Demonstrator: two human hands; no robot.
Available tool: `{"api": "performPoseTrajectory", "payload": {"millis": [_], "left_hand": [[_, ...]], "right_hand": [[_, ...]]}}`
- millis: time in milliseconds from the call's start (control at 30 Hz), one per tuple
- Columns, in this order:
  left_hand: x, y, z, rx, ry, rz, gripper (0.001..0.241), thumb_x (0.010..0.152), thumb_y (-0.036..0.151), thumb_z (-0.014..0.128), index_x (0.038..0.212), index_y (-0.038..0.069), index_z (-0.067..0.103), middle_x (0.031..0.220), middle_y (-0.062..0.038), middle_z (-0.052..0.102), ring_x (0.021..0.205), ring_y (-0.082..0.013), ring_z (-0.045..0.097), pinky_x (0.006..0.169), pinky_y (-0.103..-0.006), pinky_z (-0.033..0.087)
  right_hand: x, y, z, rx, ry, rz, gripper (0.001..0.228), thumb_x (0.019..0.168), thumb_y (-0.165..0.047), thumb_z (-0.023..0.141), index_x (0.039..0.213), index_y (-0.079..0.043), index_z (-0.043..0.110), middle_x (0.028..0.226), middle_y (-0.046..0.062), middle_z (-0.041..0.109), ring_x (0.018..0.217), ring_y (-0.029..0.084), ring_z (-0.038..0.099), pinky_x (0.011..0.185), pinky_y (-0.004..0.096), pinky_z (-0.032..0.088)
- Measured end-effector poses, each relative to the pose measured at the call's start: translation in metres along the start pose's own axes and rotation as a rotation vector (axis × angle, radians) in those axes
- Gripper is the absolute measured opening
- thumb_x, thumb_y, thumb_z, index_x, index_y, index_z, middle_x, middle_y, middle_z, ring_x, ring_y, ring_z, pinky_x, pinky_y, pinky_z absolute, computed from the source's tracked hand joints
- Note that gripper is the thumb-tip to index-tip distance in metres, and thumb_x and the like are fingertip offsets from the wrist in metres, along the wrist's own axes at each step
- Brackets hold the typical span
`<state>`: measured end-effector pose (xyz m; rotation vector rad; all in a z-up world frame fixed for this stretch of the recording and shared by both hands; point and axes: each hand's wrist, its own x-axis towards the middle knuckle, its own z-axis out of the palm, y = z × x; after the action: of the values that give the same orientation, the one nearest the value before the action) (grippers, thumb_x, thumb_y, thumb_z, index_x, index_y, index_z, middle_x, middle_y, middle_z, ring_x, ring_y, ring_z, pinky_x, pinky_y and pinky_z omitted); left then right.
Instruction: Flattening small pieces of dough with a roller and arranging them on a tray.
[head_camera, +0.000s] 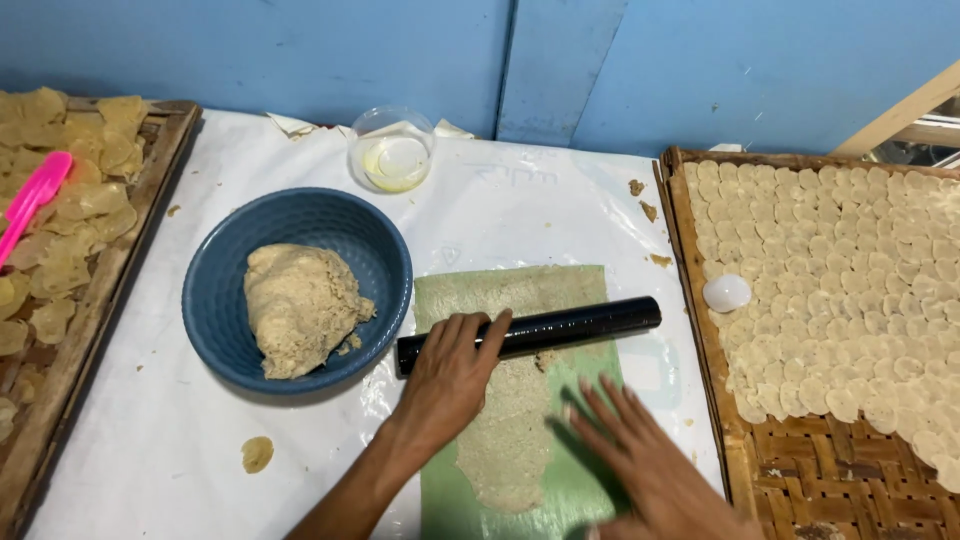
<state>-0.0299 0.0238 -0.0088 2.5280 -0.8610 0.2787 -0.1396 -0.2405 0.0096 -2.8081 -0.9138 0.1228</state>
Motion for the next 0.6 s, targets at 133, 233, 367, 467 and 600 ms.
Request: {"api": "performPoseTrajectory", "payload": {"millis": [133,233,367,467,600], "left_hand": [[0.01,-0.001,-0.015,-0.051,0.054,0.025,0.05,0.092,0.001,0.061,0.14,-0.007,0.049,0.111,-0.021,0.062,0.098,-0.0328,0.061,0.093,-0.048,0.049],[0.017,0.002,-0.02,-0.098,0.111,0.0,0.048,0.091,0.007,0.066,0.136,-0.005,0.052,0.104,-0.017,0.061,0.09,-0.0294,0.059,0.085,-0.0441,0.048],[0.02,0.001,-0.008,-0.039,0.13,-0.009,0.046,0.091,0.009,0.067,0.133,-0.004,0.054,0.106,-0.018,0.062,0.091,-0.0293,0.059,0.084,-0.0431,0.048],[0.019,0.0,-0.004,-0.01,0.128,-0.05,0.042,0.09,0.008,0.066,0.13,-0.003,0.056,0.104,-0.017,0.061,0.09,-0.0288,0.058,0.083,-0.0432,0.047],[0.019,-0.002,-0.006,0.012,0.148,-0.048,0.042,0.09,0.008,0.067,0.129,-0.004,0.057,0.104,-0.017,0.061,0.089,-0.0285,0.058,0.083,-0.0423,0.047]], "right_hand": [[-0.048,0.006,0.051,0.114,-0.168,0.099,0.069,0.101,-0.056,0.045,0.162,-0.027,0.03,0.172,0.01,0.009,0.156,0.034,0.001,0.12,0.055,0.01],[-0.021,-0.03,-0.008,0.33,0.012,0.276,0.06,0.101,-0.049,0.048,0.143,-0.006,0.054,0.16,0.018,0.037,0.146,0.036,0.038,0.115,0.054,0.034],[0.013,0.002,0.01,0.344,0.352,0.227,0.023,0.096,-0.016,0.056,0.11,-0.006,0.072,0.118,0.011,0.072,0.107,0.024,0.07,0.093,0.034,0.062],[0.043,0.013,0.015,0.55,0.355,0.359,0.023,0.087,0.0,0.062,0.107,-0.005,0.073,0.096,0.007,0.079,0.049,0.008,0.059,0.041,0.018,0.047],[0.072,0.01,0.002,0.65,0.286,0.512,0.018,0.091,-0.008,0.062,0.102,-0.004,0.076,0.075,0.005,0.077,0.048,0.013,0.056,0.043,0.025,0.044]]}}
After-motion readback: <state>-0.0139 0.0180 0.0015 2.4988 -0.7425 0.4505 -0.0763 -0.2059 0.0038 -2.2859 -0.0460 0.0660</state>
